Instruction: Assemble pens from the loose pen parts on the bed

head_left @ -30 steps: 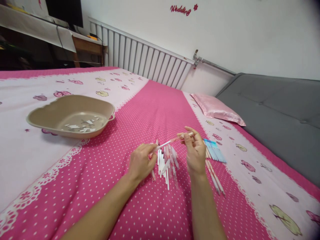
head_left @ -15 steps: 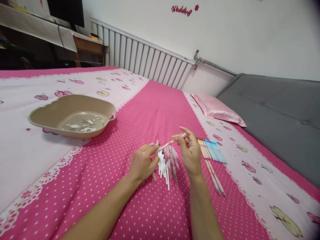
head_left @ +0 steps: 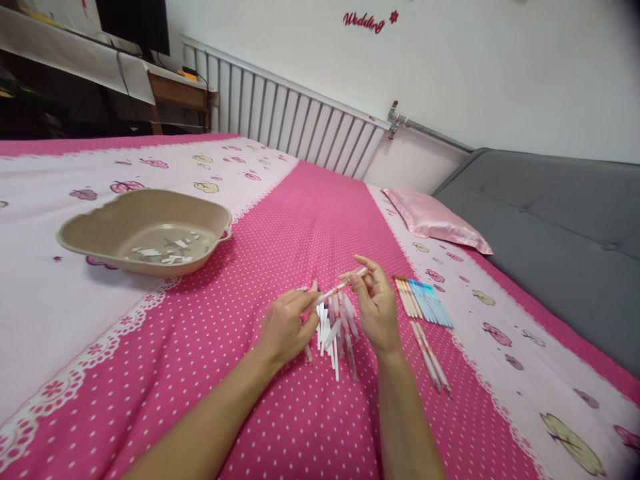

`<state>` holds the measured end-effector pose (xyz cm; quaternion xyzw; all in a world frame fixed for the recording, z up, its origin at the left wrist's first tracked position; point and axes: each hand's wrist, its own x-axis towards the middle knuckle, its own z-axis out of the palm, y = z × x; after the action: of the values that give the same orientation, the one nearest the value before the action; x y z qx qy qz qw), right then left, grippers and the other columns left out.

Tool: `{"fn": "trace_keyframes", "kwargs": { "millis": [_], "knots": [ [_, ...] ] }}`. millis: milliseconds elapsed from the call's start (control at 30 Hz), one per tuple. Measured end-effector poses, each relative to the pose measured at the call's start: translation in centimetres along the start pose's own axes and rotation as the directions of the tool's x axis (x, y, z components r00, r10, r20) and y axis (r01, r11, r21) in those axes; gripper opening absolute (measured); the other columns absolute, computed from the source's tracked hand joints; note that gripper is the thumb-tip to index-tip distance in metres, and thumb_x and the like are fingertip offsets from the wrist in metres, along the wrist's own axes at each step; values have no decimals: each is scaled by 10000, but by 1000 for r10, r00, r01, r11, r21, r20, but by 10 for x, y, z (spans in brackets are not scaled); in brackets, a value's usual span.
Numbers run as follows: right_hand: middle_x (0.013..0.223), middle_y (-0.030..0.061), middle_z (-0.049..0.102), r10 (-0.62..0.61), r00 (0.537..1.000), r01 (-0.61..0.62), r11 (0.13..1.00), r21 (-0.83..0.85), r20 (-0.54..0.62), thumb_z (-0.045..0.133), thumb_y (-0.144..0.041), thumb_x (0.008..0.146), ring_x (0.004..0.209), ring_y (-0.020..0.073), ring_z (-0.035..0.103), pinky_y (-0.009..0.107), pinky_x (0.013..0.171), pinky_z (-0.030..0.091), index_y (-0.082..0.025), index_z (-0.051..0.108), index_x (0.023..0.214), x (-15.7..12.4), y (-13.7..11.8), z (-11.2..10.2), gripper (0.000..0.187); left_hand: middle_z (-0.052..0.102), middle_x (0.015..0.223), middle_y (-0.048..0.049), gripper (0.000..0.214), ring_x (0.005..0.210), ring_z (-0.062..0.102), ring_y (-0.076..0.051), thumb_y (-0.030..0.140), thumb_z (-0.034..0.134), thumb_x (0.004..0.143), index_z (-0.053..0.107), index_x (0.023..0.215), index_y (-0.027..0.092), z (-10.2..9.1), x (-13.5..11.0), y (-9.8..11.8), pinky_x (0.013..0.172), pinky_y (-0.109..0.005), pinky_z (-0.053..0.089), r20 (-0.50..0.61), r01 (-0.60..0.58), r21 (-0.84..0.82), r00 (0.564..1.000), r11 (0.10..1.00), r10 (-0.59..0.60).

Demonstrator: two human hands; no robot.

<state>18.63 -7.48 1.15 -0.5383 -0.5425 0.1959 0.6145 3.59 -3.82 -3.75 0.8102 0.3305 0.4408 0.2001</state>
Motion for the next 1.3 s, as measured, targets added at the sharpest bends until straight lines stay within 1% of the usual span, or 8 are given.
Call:
{"fn": "trace_keyframes", "kwargs": {
  "millis": [133,400,567,800,900,1067,1200,1300],
  "knots": [
    [884,29,657,24,1000,-24,1000,17,16,576,-348,837,882,162,617,324,829,443,-213,487,1189,0,0,1,388,694,930,-63,293,839,618,-181,146,477,778,646,1016,162,0,0,0,783,-311,467,5,13,10,1000,1000,-13],
    [926,36,682,130,985,-151,969,194,118,619,-294,799,875,149,626,311,812,469,-216,454,1240,-1,-1,6,477,695,953,-72,326,879,620,-192,150,475,768,648,1043,160,2,1,0,813,-328,466,34,29,-64,999,998,-27],
    [942,52,689,198,968,-232,942,244,157,665,-279,751,847,154,629,319,811,472,-199,487,1178,-1,1,6,469,693,831,-45,378,690,608,-149,147,499,731,621,1088,149,1,2,3,668,-277,476,72,177,-230,984,957,-164],
    [902,44,699,235,958,-271,930,248,165,671,-306,737,797,145,626,303,765,475,-201,529,1073,0,-1,6,380,680,817,-66,256,706,617,-150,212,560,737,626,968,122,-1,6,10,599,-237,455,228,371,-582,929,724,-292],
    [856,40,700,247,953,-286,926,247,175,674,-308,736,782,147,626,299,754,476,-197,537,1031,0,-2,5,343,666,705,-43,233,568,552,-106,236,569,736,646,920,115,-2,8,10,528,-211,405,315,453,-666,891,593,-326],
    [856,34,698,259,929,-334,894,299,264,662,-325,757,672,117,605,257,652,475,-199,538,1070,-1,-1,2,360,683,664,-48,195,482,482,-71,194,527,732,646,865,117,-4,8,11,481,-193,347,487,557,-726,831,404,-269],
    [846,30,699,273,913,-367,874,319,304,674,-340,747,646,115,596,236,592,465,-205,539,1112,-2,-1,0,412,688,657,-60,220,496,511,-85,167,520,696,654,859,105,-6,9,12,513,-212,392,549,593,-735,805,329,-225],
    [832,36,700,297,904,-390,868,307,307,692,-341,730,665,123,604,254,631,480,-198,557,1103,-2,-2,-1,421,695,690,-70,243,513,523,-91,198,538,719,661,903,99,-8,8,13,521,-219,408,588,613,-718,788,330,-183]
  ]
}}
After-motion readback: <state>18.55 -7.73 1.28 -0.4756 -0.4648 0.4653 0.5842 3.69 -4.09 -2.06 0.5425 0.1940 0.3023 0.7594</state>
